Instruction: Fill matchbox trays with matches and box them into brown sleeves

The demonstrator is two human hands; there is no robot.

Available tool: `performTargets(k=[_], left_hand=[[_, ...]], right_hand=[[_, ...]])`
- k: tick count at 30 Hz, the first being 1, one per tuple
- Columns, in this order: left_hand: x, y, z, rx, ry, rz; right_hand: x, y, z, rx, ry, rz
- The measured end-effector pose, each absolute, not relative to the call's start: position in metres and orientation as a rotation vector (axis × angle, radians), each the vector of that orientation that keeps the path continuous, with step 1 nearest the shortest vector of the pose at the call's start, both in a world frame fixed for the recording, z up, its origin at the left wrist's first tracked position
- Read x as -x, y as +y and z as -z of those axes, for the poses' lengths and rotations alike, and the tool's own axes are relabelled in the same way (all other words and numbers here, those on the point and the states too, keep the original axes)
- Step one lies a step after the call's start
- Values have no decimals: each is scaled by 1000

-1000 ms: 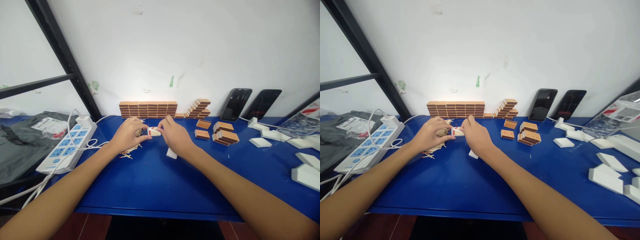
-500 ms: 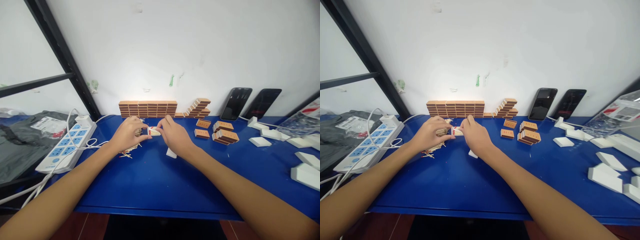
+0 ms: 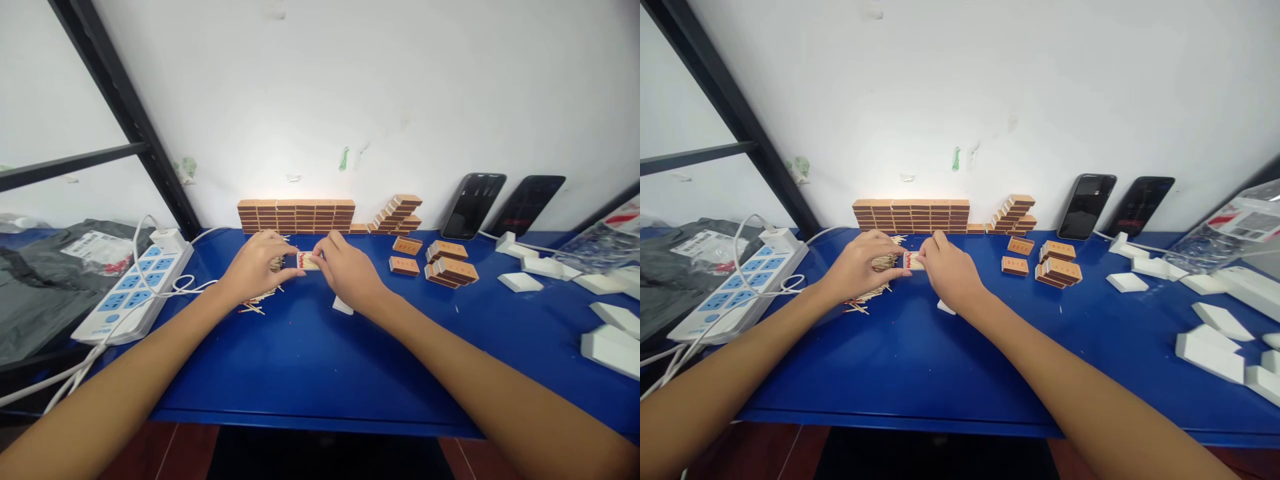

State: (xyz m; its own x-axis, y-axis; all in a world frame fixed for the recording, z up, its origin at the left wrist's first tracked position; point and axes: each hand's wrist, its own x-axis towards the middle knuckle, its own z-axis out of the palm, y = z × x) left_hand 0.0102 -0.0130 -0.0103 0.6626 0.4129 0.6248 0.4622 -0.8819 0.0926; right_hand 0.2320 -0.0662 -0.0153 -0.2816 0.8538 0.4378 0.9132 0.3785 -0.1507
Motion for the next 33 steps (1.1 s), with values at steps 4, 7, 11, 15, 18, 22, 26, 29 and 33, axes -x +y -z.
performTargets(k=[4,7,11,15,18,22,26,29,33], left_hand=[[-10,-13,10,2792,-724,1032],[-10,-14,9,2808,-738,1021],[-10,-13,9,2811,-745,1009],[-9,-12,11,2794,-725,1017],[-10,-13,11,2787,-707,1018],[-10,-12,10,2787,-738,995],[-4,-4,11,2710,-787,996],[2,3,14,2672,-813,1022],[5,8,15,2665,-859,1078]], right_hand=[[-233,-66,15,1524,-2202,183],[-233,-66,15,1511,-2201,184],[-233,-65,16,1503,-2195,178],[-233,-66,16,1477,-2193,177],[-234,-65,15,1465,-2207,179],[-235,-68,12,1422,-2189,153],[-219,-80,14,1301,-2131,-17],[-191,-93,19,1177,-2184,-211],[-164,-102,25,1125,-2322,-317]])
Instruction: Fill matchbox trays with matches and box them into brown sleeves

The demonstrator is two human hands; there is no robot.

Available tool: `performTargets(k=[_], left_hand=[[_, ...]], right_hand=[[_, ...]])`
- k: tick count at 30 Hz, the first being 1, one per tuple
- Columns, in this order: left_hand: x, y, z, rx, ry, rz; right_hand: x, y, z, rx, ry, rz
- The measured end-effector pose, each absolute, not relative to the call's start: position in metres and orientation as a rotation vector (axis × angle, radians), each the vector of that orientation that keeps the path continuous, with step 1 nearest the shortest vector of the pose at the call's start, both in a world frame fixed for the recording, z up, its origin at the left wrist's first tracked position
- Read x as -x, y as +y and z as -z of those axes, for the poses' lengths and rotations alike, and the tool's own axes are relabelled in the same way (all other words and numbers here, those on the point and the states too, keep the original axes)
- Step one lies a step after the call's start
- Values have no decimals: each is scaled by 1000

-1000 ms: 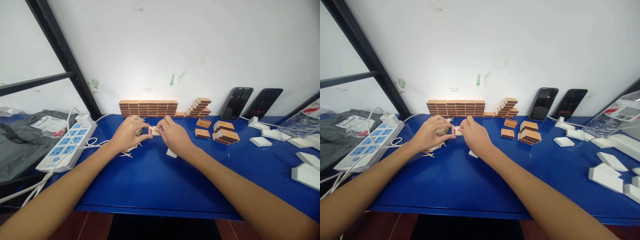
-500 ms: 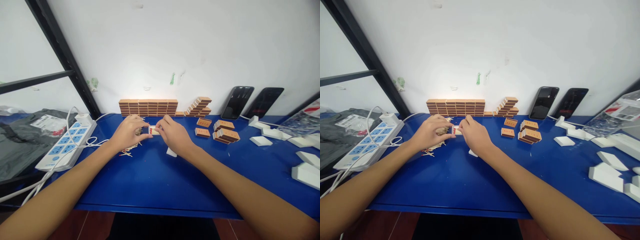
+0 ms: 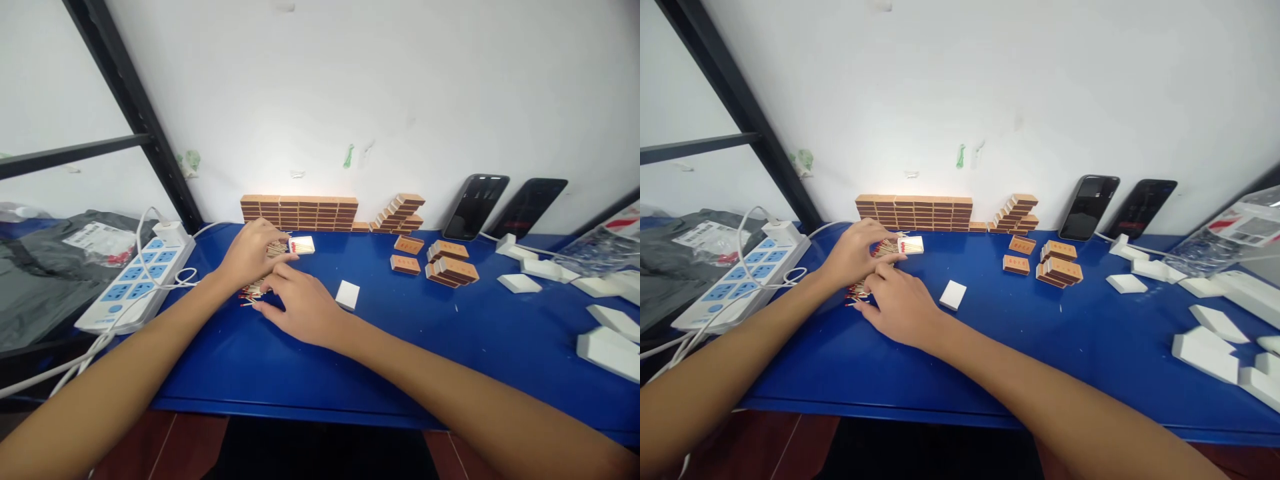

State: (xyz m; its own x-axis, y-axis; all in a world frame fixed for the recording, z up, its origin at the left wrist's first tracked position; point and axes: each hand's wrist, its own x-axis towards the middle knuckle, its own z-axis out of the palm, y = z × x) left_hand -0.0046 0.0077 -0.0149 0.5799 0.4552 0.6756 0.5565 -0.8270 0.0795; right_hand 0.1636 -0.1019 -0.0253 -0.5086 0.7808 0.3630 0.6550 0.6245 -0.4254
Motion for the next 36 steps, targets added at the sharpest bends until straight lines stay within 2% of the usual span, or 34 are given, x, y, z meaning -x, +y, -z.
performTargets(k=[16,26,36], left_hand=[[3,8,15,2681,-845,1009],[2,7,14,2687,-816,1017],[2,5,11,2663,-805,999]], right_hand=[[-153,-97,33,1235,-2492,-310],[-196,-88,31,1165,-2478,-302],[-167,-103,31,989,-2487,-412]])
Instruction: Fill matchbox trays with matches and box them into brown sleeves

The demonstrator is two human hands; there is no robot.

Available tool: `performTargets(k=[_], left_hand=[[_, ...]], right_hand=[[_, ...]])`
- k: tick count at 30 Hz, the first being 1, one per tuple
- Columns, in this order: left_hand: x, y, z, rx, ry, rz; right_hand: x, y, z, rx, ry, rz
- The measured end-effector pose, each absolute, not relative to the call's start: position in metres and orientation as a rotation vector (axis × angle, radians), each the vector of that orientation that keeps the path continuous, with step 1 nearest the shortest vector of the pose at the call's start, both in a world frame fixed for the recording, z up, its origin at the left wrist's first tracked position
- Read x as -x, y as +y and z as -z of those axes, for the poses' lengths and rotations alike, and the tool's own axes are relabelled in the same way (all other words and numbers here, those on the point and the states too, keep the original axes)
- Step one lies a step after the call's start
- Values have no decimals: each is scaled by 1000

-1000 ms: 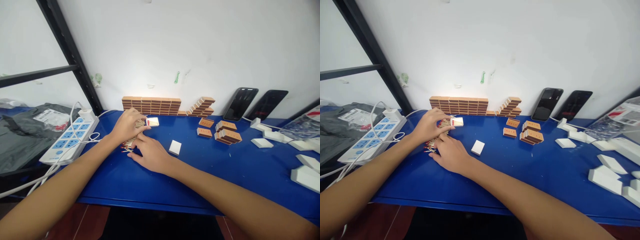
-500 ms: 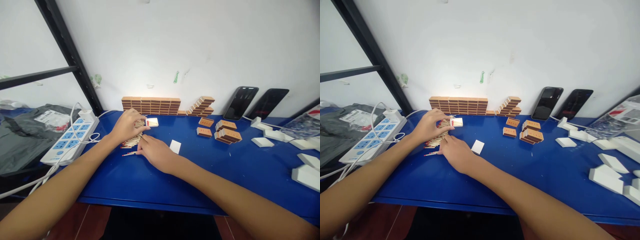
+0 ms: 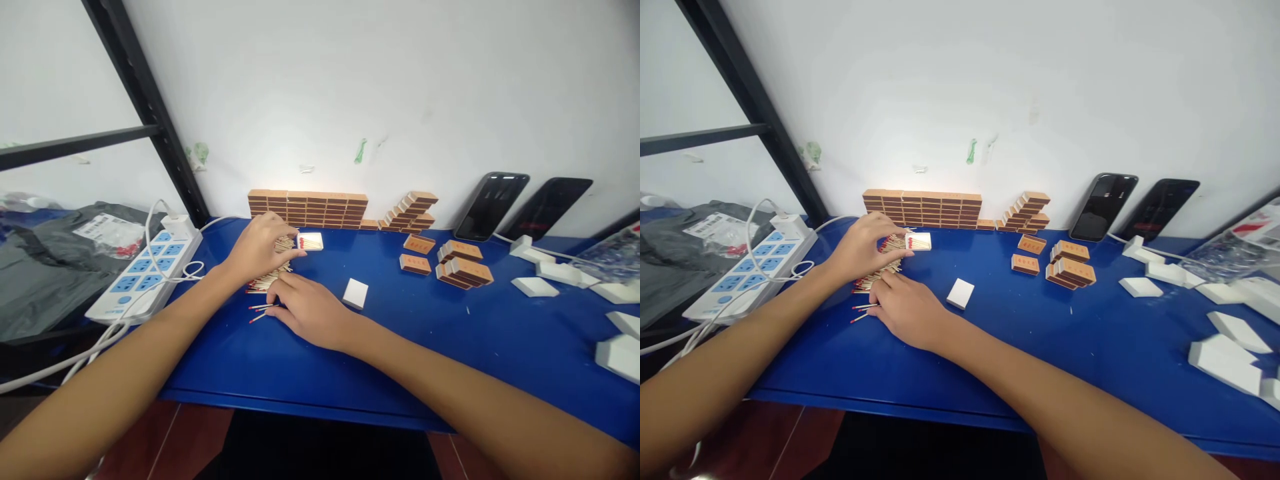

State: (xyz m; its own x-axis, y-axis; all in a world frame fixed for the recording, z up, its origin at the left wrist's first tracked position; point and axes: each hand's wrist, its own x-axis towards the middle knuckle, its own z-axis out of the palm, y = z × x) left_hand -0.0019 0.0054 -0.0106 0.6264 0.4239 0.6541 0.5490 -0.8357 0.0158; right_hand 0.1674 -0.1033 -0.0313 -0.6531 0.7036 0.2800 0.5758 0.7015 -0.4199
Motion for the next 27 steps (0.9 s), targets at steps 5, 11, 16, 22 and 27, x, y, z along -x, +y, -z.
performTargets(k=[5,11,16,22,27], left_hand=[[1,5,10,2655,-823,981],[2,6,11,2670,-819,976],[2,6,12,2702,-802,957],[-1,1,12,2734,-824,890],[-4,-4,12,2774,-798,905]], right_hand=[[-165,-101,34,1015,-2484,-419],[-165,-105,35,1003,-2533,-437],[-189,-95,25,1017,-2457,-387],[-235,-56,10,1231,-2228,-137],[-245,-45,13,1354,-2223,5]])
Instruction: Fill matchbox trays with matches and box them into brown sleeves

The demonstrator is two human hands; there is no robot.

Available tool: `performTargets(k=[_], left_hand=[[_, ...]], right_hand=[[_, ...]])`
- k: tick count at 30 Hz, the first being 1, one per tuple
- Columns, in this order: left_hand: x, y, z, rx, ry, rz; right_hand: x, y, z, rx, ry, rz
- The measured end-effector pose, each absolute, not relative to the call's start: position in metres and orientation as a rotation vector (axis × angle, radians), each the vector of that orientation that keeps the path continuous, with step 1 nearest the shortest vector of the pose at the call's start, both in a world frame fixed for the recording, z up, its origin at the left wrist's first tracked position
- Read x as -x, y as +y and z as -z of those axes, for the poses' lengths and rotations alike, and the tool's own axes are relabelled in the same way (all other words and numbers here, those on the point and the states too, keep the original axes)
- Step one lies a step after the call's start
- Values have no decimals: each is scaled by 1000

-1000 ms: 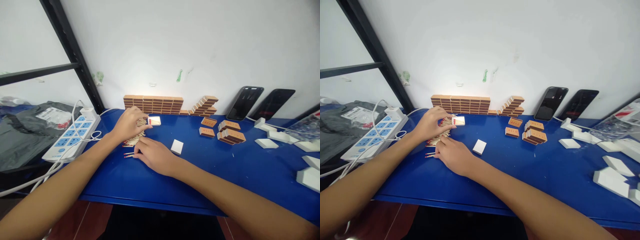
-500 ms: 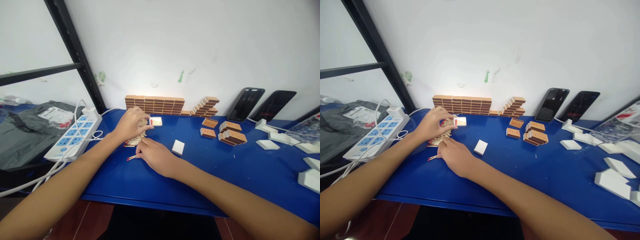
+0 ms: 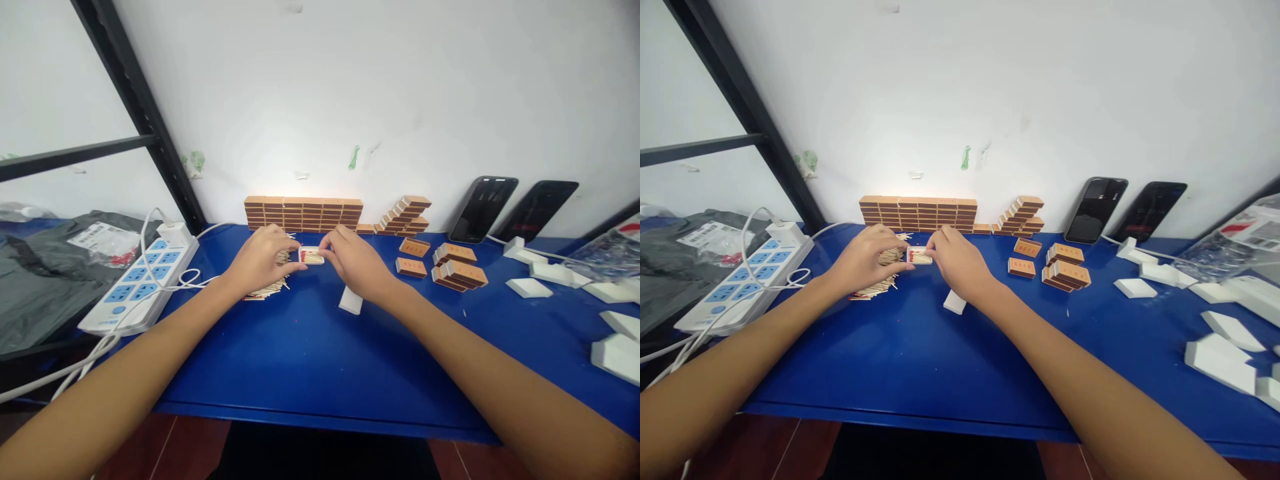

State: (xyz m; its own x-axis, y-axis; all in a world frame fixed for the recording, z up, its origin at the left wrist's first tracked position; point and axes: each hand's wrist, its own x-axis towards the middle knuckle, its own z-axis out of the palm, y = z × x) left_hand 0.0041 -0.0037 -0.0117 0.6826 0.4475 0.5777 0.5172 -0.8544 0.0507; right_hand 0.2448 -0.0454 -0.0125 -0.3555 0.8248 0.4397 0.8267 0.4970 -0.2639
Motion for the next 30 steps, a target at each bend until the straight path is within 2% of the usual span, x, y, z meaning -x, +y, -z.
performTargets(k=[5,18,30], left_hand=[[-8,-9,11,2793,-794,925],[-10,-15,11,2830,-812,920],[-8,-10,10,2799,-768,933]], right_hand=[[-242,-45,20,1363,-2268,59],[-246,-45,22,1320,-2240,-121],[-248,-48,16,1352,-2171,-157]])
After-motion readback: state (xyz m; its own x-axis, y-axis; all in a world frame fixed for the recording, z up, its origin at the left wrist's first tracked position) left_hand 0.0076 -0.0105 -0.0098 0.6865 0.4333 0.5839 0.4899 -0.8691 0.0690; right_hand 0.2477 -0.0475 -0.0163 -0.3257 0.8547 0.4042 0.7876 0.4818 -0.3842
